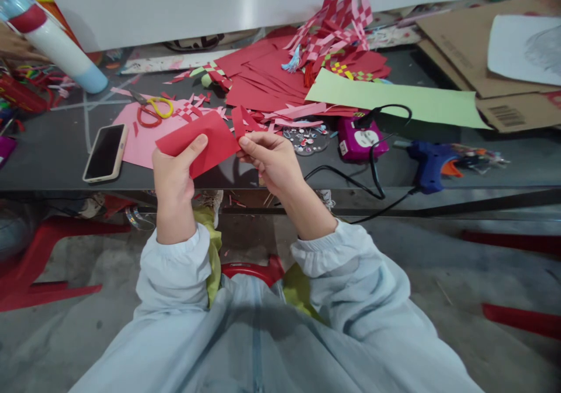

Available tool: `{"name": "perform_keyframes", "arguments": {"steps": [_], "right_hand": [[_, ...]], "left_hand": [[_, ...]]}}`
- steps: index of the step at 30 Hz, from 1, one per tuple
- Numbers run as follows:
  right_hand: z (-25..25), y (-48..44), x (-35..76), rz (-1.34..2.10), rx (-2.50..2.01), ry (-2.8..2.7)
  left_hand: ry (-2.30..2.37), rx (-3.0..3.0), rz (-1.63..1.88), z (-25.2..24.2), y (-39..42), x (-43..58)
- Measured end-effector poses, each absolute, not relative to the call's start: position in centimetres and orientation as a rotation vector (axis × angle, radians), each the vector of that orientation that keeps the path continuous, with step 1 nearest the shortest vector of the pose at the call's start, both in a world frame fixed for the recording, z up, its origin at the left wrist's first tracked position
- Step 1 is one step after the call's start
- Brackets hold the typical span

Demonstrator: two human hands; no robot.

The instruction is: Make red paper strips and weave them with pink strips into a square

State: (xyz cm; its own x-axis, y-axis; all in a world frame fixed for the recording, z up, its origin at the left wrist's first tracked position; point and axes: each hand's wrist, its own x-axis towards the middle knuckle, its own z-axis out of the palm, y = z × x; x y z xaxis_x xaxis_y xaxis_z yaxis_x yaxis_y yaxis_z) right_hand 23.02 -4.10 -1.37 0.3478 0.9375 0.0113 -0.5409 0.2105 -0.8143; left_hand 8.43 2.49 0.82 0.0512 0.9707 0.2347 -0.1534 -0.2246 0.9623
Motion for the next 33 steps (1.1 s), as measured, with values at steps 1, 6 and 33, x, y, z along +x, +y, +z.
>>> {"name": "perform_keyframes", "arguments": {"steps": [1, 6, 33], "right_hand": [[-1.4, -4.1, 23.0, 1.111, -0.82, -0.584], [-1.7, -4.0, 22.9, 1.109, -0.784, -0.581], [-0.6, -4.2, 24.3, 1.087, -0.886, -0.543]], "left_hand": [[0.925, 1.291, 1.394, 0.8, 2.5, 8.4], [0.923, 1.293, 1.411, 0.8, 2.5, 8.4], [1.062, 1.389, 1.388, -0.4, 4.6, 7.4]]}}
